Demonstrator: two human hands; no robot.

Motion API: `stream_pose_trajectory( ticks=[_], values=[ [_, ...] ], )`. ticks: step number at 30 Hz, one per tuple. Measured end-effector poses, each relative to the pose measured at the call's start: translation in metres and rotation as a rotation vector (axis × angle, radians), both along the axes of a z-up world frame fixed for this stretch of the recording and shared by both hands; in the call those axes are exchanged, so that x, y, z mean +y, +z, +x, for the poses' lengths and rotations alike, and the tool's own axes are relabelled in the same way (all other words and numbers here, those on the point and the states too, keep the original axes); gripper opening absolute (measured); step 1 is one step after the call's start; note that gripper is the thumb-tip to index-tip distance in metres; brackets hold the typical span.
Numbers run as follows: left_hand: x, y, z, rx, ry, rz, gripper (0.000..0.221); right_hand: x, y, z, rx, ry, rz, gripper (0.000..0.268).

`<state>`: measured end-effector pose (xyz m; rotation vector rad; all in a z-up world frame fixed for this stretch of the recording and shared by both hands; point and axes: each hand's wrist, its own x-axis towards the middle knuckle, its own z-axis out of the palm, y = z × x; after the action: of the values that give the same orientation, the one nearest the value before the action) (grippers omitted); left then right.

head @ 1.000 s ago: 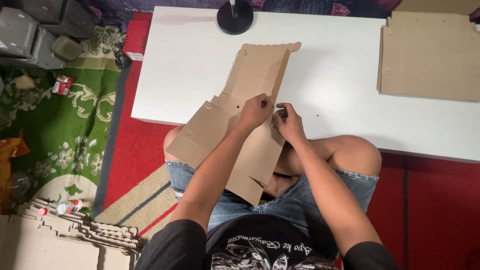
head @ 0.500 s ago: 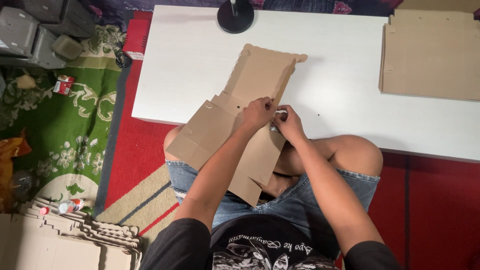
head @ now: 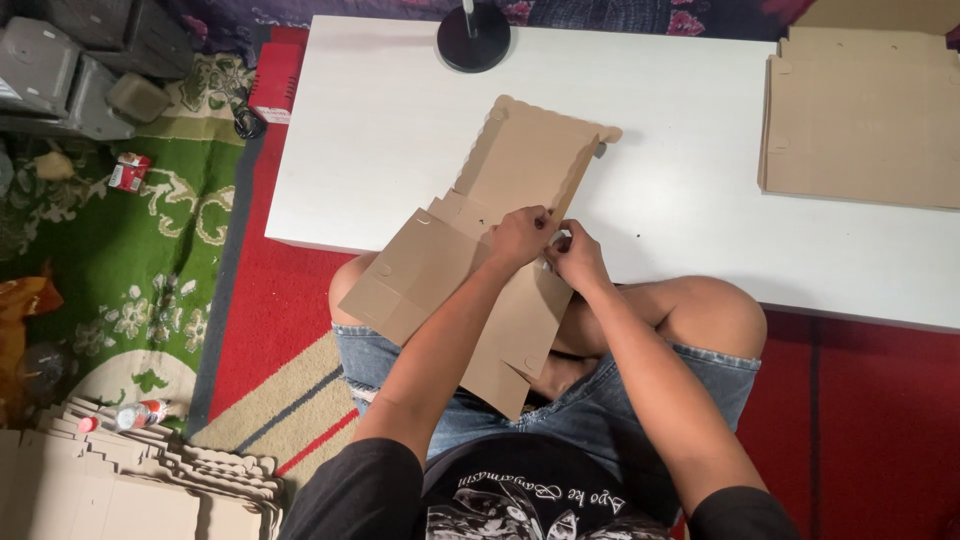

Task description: Folding a pre-cut cardboard sheet along its creases to assemble a box or component.

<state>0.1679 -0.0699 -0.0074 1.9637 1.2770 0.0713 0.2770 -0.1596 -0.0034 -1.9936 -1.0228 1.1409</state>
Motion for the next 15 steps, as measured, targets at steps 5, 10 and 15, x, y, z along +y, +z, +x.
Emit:
stream_pose_trajectory(
  ticks=[5,10,15],
  values=[
    [0.007,-0.014,-0.002,-0.021,0.022,-0.048,0.029,-0.002,0.01,-0.002,0.028,-0.015,0.0,0.046],
    [0.011,-0.023,-0.005,-0.048,0.055,-0.066,0.028,-0.001,0.001,0.001,0.162,-0.045,0.027,0.049],
    [0.01,-0.023,-0.007,-0.103,0.069,-0.084,0.03,-0.002,0.007,-0.001,0.141,-0.026,0.033,0.052]
  ],
)
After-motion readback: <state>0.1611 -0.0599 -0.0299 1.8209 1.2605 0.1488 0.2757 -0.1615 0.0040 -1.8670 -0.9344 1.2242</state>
